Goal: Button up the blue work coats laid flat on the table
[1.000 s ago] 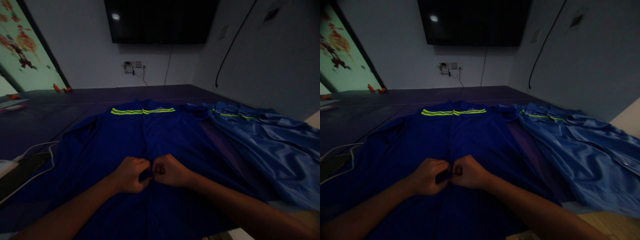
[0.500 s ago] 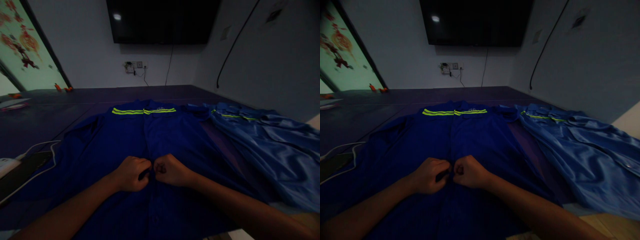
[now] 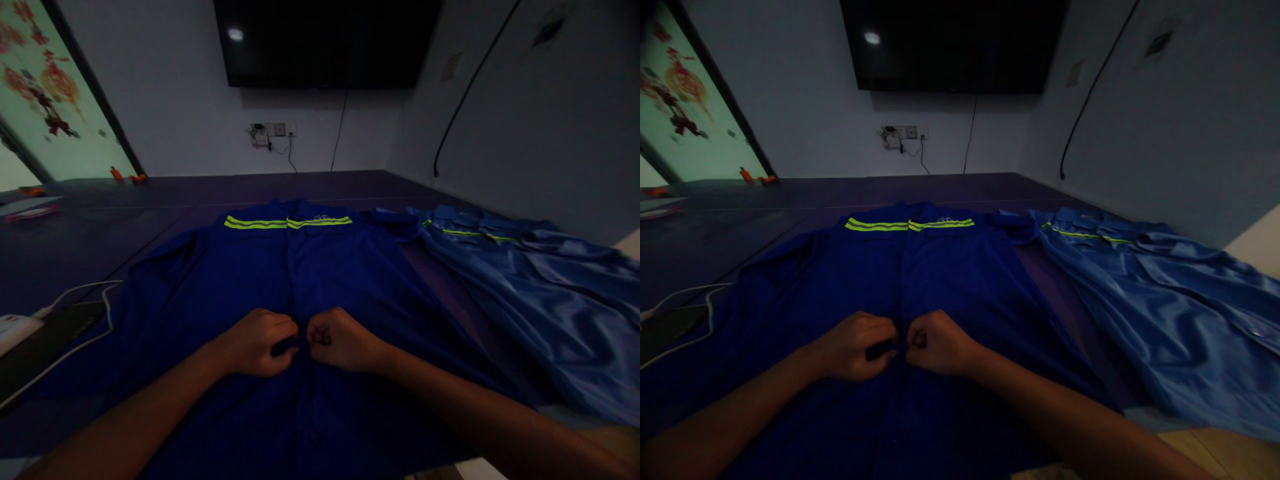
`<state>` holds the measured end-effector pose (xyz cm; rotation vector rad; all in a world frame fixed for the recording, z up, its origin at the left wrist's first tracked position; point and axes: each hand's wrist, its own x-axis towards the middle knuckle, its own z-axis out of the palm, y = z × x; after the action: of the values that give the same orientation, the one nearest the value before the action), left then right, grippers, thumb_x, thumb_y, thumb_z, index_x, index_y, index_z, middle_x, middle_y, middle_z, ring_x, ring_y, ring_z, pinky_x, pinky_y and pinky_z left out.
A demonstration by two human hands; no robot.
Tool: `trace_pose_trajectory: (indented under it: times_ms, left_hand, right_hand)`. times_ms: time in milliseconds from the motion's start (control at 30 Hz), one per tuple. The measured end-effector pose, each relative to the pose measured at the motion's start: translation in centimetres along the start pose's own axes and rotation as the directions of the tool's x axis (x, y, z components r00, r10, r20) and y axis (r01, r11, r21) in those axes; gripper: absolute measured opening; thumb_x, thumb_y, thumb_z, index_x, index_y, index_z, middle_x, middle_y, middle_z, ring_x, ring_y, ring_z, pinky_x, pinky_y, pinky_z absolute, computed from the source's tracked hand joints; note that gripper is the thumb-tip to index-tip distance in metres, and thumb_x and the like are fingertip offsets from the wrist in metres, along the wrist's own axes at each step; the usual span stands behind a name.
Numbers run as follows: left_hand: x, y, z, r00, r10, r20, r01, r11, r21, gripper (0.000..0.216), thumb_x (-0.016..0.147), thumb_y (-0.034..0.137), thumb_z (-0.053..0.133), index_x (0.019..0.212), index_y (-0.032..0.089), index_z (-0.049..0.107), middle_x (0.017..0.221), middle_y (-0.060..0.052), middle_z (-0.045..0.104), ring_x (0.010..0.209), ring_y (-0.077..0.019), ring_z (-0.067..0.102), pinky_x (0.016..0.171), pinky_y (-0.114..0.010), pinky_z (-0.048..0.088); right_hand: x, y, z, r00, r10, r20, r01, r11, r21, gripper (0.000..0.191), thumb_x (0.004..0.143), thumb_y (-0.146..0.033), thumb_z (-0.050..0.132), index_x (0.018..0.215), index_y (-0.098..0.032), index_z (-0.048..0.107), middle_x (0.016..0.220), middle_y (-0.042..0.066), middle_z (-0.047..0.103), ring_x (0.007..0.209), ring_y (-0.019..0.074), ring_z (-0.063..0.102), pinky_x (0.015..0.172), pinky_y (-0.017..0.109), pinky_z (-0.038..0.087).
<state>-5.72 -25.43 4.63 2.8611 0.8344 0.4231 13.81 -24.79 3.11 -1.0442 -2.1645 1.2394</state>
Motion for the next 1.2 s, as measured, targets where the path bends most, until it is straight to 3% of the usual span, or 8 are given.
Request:
trace_pose_trajectory:
  times_ms: [667,1200]
  left_hand:
    - [0.4,-0.6,-0.7,1.000,-0.011,-0.030,0.009,0.998,-0.070,0.017,0.082,0.026,0.050,0.072,0.014,0.056,0.062,0.000,0.055,0.056,-0.0086,0.050,0.052,-0.020,0.034]
    - [0.5,-1.1,0.3,0.994,-0.035,-0.105,0.025,0.996,-0.090,0.020,0.081,0.028,0.054,0.066,0.014,0.055,0.060,0.002,0.055,0.055,-0.0078,0.050,0.051,-0.019,0.033]
  right_hand:
    - [-0.1,0.2,0.0,1.000,0.020,0.018,-0.021,1.000,0.023,0.007,0.059,-0.009,0.055,0.062,-0.015,0.055,0.051,-0.006,0.050,0.045,0.0061,0.046,0.041,0.016,0.031]
    - [0.1,0.6,0.0,1.000,0.015,0.021,-0.015,1.000,0.008,0.007,0.059,-0.009,0.054,0.063,-0.015,0.056,0.052,-0.005,0.051,0.046,0.0060,0.047,0.041,0.015,0.032]
